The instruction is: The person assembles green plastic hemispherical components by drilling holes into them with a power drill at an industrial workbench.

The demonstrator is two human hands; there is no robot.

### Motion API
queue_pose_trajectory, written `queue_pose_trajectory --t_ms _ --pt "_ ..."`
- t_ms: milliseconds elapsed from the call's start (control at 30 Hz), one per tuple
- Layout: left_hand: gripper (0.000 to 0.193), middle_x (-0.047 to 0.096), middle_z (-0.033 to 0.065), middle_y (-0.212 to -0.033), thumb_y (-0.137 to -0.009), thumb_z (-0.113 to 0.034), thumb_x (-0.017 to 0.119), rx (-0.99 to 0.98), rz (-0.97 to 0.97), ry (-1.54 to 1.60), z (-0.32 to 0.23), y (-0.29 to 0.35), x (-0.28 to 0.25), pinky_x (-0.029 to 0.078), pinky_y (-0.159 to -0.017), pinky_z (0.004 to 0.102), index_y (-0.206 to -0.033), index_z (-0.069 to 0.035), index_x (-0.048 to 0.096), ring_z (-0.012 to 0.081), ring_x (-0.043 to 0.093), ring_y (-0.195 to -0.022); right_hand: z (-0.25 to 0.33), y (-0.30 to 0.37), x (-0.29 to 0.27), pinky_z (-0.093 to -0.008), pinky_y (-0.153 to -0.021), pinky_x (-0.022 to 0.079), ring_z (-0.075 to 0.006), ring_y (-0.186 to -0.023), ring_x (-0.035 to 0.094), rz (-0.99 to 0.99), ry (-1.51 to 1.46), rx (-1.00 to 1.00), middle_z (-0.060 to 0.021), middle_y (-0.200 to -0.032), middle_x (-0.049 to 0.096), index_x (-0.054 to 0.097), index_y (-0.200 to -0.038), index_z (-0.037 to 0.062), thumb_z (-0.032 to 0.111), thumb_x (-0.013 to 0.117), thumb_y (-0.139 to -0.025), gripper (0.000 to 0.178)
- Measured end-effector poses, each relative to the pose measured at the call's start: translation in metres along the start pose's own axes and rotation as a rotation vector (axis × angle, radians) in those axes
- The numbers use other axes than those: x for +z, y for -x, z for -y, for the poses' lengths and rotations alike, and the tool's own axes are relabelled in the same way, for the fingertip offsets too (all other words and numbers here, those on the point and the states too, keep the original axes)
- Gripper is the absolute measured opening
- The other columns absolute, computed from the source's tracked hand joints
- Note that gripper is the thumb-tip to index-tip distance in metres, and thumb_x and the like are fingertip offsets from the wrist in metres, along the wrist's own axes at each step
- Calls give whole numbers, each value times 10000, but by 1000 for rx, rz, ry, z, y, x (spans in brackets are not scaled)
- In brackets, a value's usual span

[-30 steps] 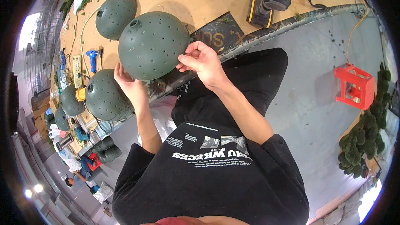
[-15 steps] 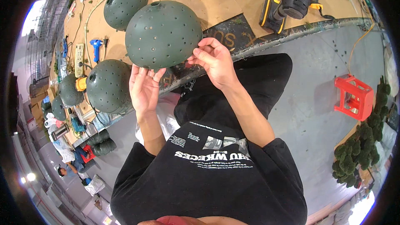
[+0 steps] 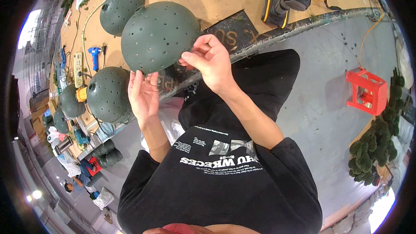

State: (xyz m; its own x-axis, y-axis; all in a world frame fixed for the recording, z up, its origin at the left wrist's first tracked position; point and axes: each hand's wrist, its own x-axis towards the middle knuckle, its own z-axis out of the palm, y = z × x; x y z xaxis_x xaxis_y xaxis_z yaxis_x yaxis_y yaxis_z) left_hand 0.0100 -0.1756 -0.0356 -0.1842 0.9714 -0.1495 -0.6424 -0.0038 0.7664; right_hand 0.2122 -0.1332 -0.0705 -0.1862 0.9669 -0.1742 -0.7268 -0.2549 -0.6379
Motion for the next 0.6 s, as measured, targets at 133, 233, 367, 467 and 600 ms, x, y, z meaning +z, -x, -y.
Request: queue_pose_trajectory --t_ms 133,233,367,467,600 --pt "310 691 96 -1192 -1016 -66 616 -21 -175 -34 -2 0 -6 586 -926 375 -1317 -21 561 230 689 -1041 -6 3 19 -316 -779 606 -195 -871 723 -1 -28 -67 -136 -1004 713 495 -1047 49 -85 721 -905 298" --pt "314 675 106 -1147 -1022 -66 611 109 -332 -167 4 3 -2 571 -839 367 -1323 -42 522 233 673 -982 -18 4 28 -317 -841 614 -175 -890 716 3 -45 -94 -137 -1007 707 484 -1025 39 -118 710 -899 302" --pt "273 645 103 -1122 -1048 -83 575 290 -368 -231 17 8 -3 558 -818 389 -1294 -78 455 233 656 -977 -32 11 36 -316 -857 611 -171 -923 716 4 -25 -131 -128 -1001 702 478 -999 47 -121 705 -902 299" --pt "304 614 119 -1174 -1050 -57 555 466 -361 -532 26 18 18 562 -866 390 -1327 -51 431 206 643 -999 -38 15 43 -313 -859 613 -185 -937 727 21 -14 -103 -135 -1009 701 461 -989 51 -120 698 -908 304" --pt "405 554 148 -1259 -1036 -17 571 571 -292 -693 37 18 24 552 -876 324 -1402 -31 397 193 620 -1044 -38 17 47 -342 -864 622 -225 -960 739 36 -10 -71 -148 -1020 704 455 -986 58 -117 689 -917 300"
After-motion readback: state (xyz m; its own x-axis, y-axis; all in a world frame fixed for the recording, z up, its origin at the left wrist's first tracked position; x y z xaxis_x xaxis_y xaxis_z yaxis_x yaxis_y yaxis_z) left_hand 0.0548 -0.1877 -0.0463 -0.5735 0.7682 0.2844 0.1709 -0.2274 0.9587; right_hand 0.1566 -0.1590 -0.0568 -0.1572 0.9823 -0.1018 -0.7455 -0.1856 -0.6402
